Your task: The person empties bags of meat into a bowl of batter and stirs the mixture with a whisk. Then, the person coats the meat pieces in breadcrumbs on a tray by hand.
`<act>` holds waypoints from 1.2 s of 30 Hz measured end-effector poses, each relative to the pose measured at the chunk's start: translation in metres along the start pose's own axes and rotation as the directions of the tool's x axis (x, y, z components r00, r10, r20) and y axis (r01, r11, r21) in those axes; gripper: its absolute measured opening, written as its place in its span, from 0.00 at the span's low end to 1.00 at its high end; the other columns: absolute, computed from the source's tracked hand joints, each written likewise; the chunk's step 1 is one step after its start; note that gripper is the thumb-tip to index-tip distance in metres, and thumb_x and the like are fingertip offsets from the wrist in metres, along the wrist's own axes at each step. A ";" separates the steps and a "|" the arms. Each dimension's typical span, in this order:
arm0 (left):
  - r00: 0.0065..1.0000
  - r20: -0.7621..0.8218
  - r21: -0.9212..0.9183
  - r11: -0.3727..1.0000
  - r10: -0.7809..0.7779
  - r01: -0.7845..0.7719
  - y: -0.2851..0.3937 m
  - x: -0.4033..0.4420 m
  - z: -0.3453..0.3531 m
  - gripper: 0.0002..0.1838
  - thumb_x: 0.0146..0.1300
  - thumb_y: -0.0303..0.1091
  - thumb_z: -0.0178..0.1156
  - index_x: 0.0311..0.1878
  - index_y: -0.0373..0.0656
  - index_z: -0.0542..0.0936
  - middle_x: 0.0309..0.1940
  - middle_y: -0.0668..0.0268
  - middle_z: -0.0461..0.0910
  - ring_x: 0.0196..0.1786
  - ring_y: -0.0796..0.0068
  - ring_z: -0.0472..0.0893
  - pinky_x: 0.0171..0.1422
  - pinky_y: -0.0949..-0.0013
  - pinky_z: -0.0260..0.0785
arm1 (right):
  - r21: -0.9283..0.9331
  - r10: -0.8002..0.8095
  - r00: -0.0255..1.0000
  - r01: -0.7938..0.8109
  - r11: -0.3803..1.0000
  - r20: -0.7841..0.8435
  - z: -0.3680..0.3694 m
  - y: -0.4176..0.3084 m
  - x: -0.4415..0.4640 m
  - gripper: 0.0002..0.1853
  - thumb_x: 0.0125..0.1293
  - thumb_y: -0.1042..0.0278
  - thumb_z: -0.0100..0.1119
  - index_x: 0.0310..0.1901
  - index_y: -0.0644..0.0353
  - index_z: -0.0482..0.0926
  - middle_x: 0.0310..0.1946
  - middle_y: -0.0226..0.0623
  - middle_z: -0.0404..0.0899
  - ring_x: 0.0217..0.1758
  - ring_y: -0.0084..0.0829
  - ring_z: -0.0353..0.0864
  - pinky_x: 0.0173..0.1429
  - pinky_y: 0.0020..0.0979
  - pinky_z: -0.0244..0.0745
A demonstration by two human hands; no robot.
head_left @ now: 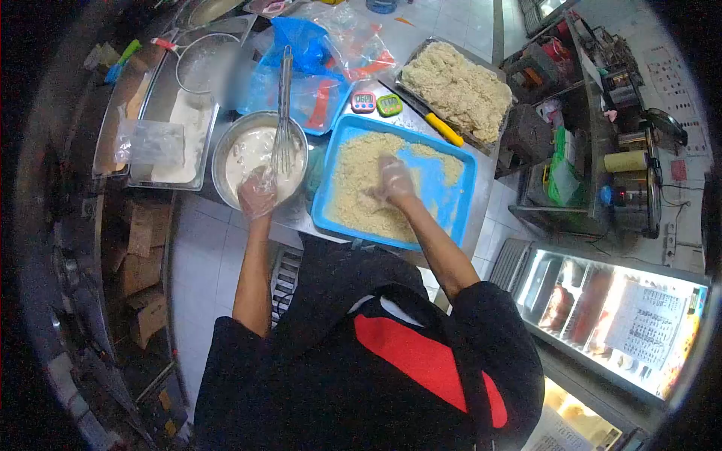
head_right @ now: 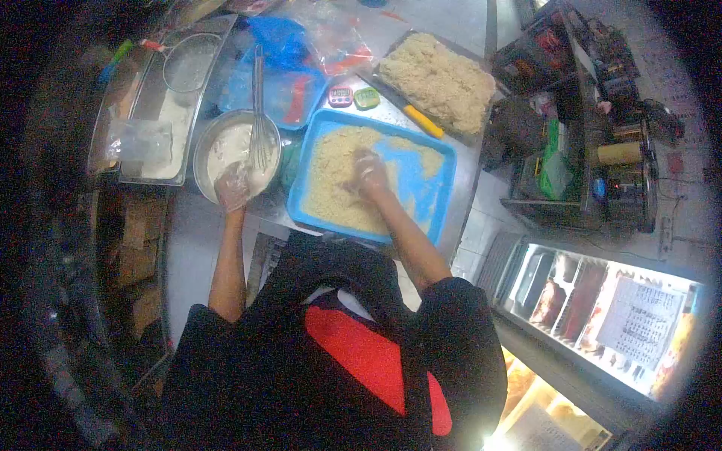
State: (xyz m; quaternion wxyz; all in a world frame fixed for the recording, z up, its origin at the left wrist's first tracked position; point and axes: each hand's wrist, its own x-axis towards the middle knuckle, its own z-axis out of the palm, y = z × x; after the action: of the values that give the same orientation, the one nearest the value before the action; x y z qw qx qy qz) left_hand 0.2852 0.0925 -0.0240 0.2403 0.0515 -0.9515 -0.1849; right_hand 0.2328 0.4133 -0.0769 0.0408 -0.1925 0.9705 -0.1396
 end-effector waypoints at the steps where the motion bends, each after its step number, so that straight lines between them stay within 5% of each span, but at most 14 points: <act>1: 1.000 -0.008 0.001 1.000 0.027 -0.027 -0.001 0.000 0.002 0.09 0.52 0.37 0.55 0.33 0.43 0.79 0.25 0.57 0.78 0.28 0.55 0.78 0.34 0.57 0.69 | -0.072 0.085 0.986 -0.075 0.995 0.141 -0.003 -0.006 0.005 0.24 0.54 0.51 0.56 0.45 0.62 0.71 0.44 0.47 0.74 0.43 0.43 0.74 0.48 0.37 0.70; 4: 1.000 0.000 -0.017 1.000 -0.003 0.003 -0.007 -0.001 0.005 0.09 0.53 0.37 0.55 0.33 0.43 0.79 0.25 0.58 0.79 0.28 0.57 0.78 0.33 0.58 0.69 | -0.022 0.057 0.942 -0.053 0.998 0.332 0.018 0.002 0.004 0.26 0.49 0.52 0.64 0.46 0.59 0.72 0.44 0.46 0.73 0.48 0.45 0.72 0.51 0.37 0.68; 7: 0.998 -0.042 -0.005 0.999 0.047 -0.047 -0.013 -0.002 0.015 0.09 0.53 0.38 0.54 0.32 0.44 0.79 0.25 0.59 0.79 0.28 0.59 0.78 0.33 0.58 0.69 | 0.648 -0.030 0.965 0.198 0.735 -0.261 0.027 0.022 -0.009 0.32 0.43 0.48 0.68 0.46 0.59 0.72 0.46 0.45 0.72 0.49 0.44 0.72 0.53 0.39 0.68; 10: 0.998 0.008 0.077 0.996 0.054 -0.055 -0.015 -0.008 0.013 0.10 0.52 0.39 0.54 0.32 0.44 0.79 0.24 0.59 0.79 0.27 0.59 0.78 0.33 0.59 0.69 | 0.168 -0.131 0.990 0.138 0.976 -0.049 -0.071 -0.027 -0.029 0.23 0.56 0.54 0.54 0.48 0.63 0.70 0.44 0.48 0.73 0.50 0.43 0.71 0.54 0.36 0.66; 13: 1.000 0.024 0.001 1.000 -0.002 0.002 -0.011 -0.004 0.011 0.11 0.52 0.40 0.55 0.33 0.44 0.79 0.24 0.59 0.79 0.27 0.59 0.78 0.33 0.59 0.70 | 0.128 -0.208 0.931 0.255 0.958 -0.300 -0.061 -0.012 -0.046 0.24 0.52 0.57 0.59 0.48 0.63 0.71 0.47 0.49 0.71 0.53 0.45 0.68 0.57 0.37 0.63; 15: 0.998 0.040 -0.007 0.999 -0.042 0.042 -0.009 -0.003 0.010 0.11 0.52 0.40 0.56 0.34 0.44 0.79 0.25 0.59 0.79 0.27 0.59 0.79 0.34 0.59 0.71 | -0.004 -0.109 0.966 0.111 0.994 -0.235 -0.023 0.013 -0.069 0.30 0.47 0.59 0.64 0.52 0.61 0.69 0.51 0.50 0.67 0.58 0.48 0.63 0.60 0.40 0.60; 19: 0.999 0.045 0.089 0.996 -0.011 0.007 -0.009 -0.003 0.011 0.11 0.51 0.39 0.56 0.34 0.44 0.80 0.25 0.57 0.79 0.28 0.58 0.79 0.35 0.59 0.71 | 0.116 0.212 0.970 -0.198 0.973 -0.121 0.032 0.054 -0.083 0.34 0.48 0.59 0.64 0.56 0.64 0.65 0.57 0.50 0.63 0.61 0.49 0.59 0.63 0.42 0.55; 22: 0.999 0.009 -0.015 0.999 -0.039 0.039 -0.007 -0.003 0.009 0.10 0.51 0.38 0.57 0.33 0.44 0.80 0.26 0.56 0.79 0.28 0.57 0.79 0.35 0.59 0.71 | 0.550 0.375 0.926 -0.334 0.766 0.040 0.025 0.055 -0.061 0.34 0.51 0.58 0.59 0.57 0.67 0.63 0.59 0.49 0.62 0.63 0.48 0.58 0.65 0.42 0.53; 25: 0.999 0.019 -0.025 0.998 -0.048 0.049 -0.011 -0.003 0.010 0.11 0.50 0.38 0.57 0.34 0.43 0.79 0.26 0.56 0.79 0.29 0.56 0.79 0.36 0.59 0.71 | 0.476 0.299 0.938 -0.185 0.860 -0.176 0.026 0.020 -0.046 0.32 0.53 0.59 0.54 0.57 0.68 0.63 0.59 0.49 0.63 0.63 0.47 0.59 0.64 0.41 0.54; 28: 0.998 0.034 -0.020 0.999 -0.046 0.047 -0.014 -0.003 0.013 0.11 0.50 0.37 0.57 0.34 0.42 0.79 0.26 0.56 0.79 0.29 0.56 0.79 0.35 0.59 0.71 | 0.070 0.036 0.953 -0.016 0.997 -0.302 0.069 -0.008 -0.022 0.27 0.55 0.56 0.51 0.54 0.66 0.66 0.52 0.51 0.68 0.57 0.47 0.64 0.61 0.40 0.56; 31: 0.999 0.026 -0.006 1.000 0.018 -0.018 -0.002 0.004 0.001 0.10 0.50 0.36 0.56 0.34 0.42 0.79 0.26 0.56 0.79 0.29 0.56 0.79 0.35 0.59 0.71 | -0.196 -0.059 0.888 -0.036 0.980 -0.456 0.015 -0.046 -0.012 0.21 0.58 0.53 0.48 0.44 0.62 0.74 0.41 0.48 0.76 0.46 0.44 0.73 0.54 0.38 0.64; 33: 0.998 0.037 -0.017 0.999 0.050 -0.049 -0.001 -0.004 -0.002 0.10 0.50 0.36 0.56 0.34 0.41 0.79 0.25 0.56 0.79 0.28 0.56 0.78 0.34 0.59 0.70 | -0.050 -0.017 0.955 0.002 0.999 -0.295 0.033 -0.026 -0.007 0.20 0.57 0.53 0.48 0.42 0.61 0.75 0.40 0.48 0.77 0.44 0.42 0.75 0.52 0.37 0.66; 36: 1.000 0.021 -0.067 0.998 0.020 -0.019 -0.013 0.001 0.013 0.10 0.49 0.35 0.57 0.33 0.41 0.79 0.25 0.56 0.78 0.28 0.56 0.78 0.34 0.60 0.70 | 0.274 0.250 0.960 -0.209 0.939 -0.124 0.017 -0.017 0.002 0.16 0.55 0.59 0.53 0.40 0.62 0.75 0.36 0.48 0.76 0.40 0.44 0.75 0.50 0.36 0.67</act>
State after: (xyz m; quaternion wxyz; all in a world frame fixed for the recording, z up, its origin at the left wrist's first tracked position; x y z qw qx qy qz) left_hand 0.2780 0.0840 -0.0389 0.2335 0.0321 -0.9477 -0.2150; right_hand 0.2396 0.3934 -0.0880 0.0051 -0.0591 0.9600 -0.2737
